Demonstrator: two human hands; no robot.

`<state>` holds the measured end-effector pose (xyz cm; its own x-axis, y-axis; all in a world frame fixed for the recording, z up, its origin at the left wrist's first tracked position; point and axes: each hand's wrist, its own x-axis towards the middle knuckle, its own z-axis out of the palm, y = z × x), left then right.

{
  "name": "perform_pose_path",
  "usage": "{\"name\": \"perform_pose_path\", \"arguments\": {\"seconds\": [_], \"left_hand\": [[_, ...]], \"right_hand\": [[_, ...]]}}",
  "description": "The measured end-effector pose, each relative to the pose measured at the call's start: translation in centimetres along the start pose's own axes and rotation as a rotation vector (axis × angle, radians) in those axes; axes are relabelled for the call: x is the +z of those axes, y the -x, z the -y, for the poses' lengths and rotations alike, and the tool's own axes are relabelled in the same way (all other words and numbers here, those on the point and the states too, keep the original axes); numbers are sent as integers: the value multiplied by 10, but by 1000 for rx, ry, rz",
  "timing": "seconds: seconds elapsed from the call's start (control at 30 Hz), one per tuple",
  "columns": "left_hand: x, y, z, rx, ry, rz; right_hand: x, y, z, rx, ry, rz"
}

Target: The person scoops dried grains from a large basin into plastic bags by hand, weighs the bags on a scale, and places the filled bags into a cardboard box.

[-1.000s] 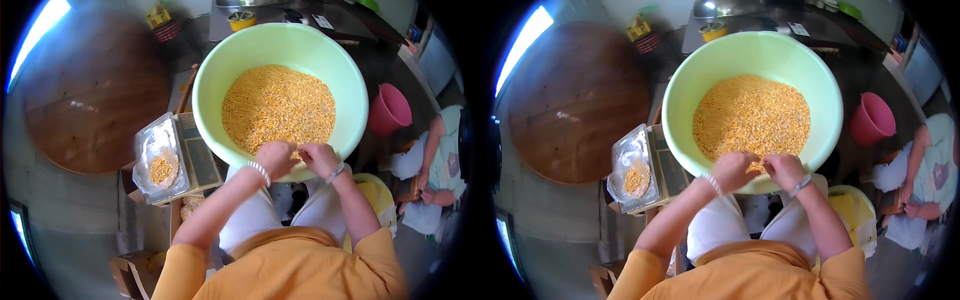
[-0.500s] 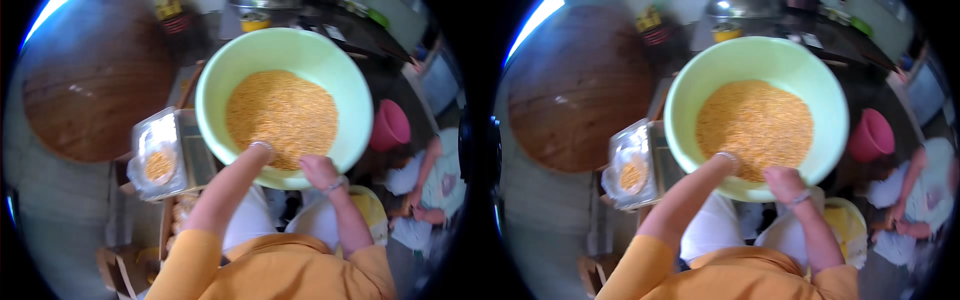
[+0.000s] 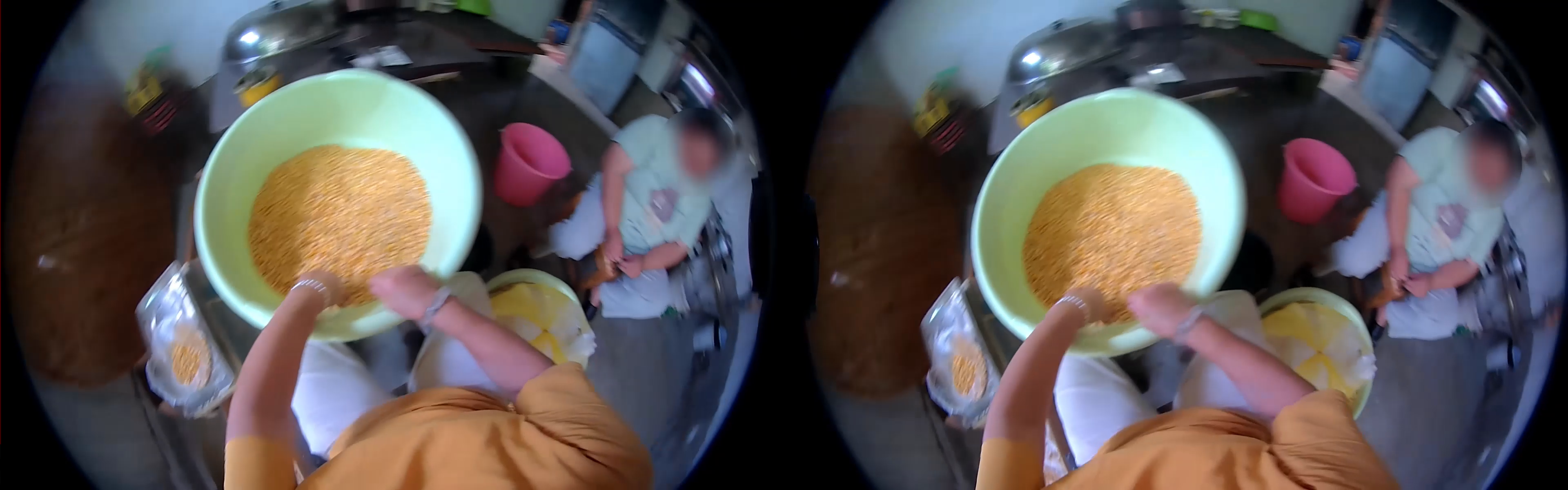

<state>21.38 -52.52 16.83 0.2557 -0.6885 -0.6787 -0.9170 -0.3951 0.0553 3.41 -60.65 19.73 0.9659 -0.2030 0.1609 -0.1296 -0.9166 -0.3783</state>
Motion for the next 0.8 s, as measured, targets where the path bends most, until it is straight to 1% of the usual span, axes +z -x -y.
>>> {"name": "perform_pose_path", "arguments": {"seconds": [0.03, 0.07, 0.1, 0.13, 0.23, 0.33, 0.4, 0.43, 0.5, 0.53, 0.57, 0.63, 0.7, 0.8], "left_hand": [[-4, 8, -5, -17, -25, -61], [-4, 6, -5, -19, -28, -35], [22, -28, 14, 26, -142, -60], [27, -35, 20, 64, -164, -53], [13, -17, 14, 80, -139, -63], [5, -7, 8, 26, -55, -89], [6, -8, 9, 71, -26, -151], [9, -8, 12, 91, -11, -181], [32, -45, 46, 368, -65, -288], [28, -47, 47, 508, -93, -338], [26, -46, 48, 323, 282, -233], [-11, 2, 20, -76, 1009, -2], [-24, 24, 16, -75, 1304, 6], [-26, 28, 17, -111, 1719, -2]], "right_hand": [[-3, -1, 3, 14, 36, 5], [-4, 0, 3, 21, 51, 24], [-4, 2, 4, 40, 53, 50], [-6, 1, 3, 48, 55, 76], [-3, 1, 5, 69, 68, 34], [-5, 2, 4, 67, 64, 15], [-5, 3, 5, 75, 64, 33], [-12, 4, 8, 57, 50, 0], [-10, 5, 7, 57, 45, 6], [-10, 5, 6, 59, 42, 7], [-10, 5, 6, 53, 34, 9], [-11, 5, 4, 44, 24, 14], [-7, 5, 3, 43, 19, 4], [-3, 5, 2, 56, 35, 13]]}}
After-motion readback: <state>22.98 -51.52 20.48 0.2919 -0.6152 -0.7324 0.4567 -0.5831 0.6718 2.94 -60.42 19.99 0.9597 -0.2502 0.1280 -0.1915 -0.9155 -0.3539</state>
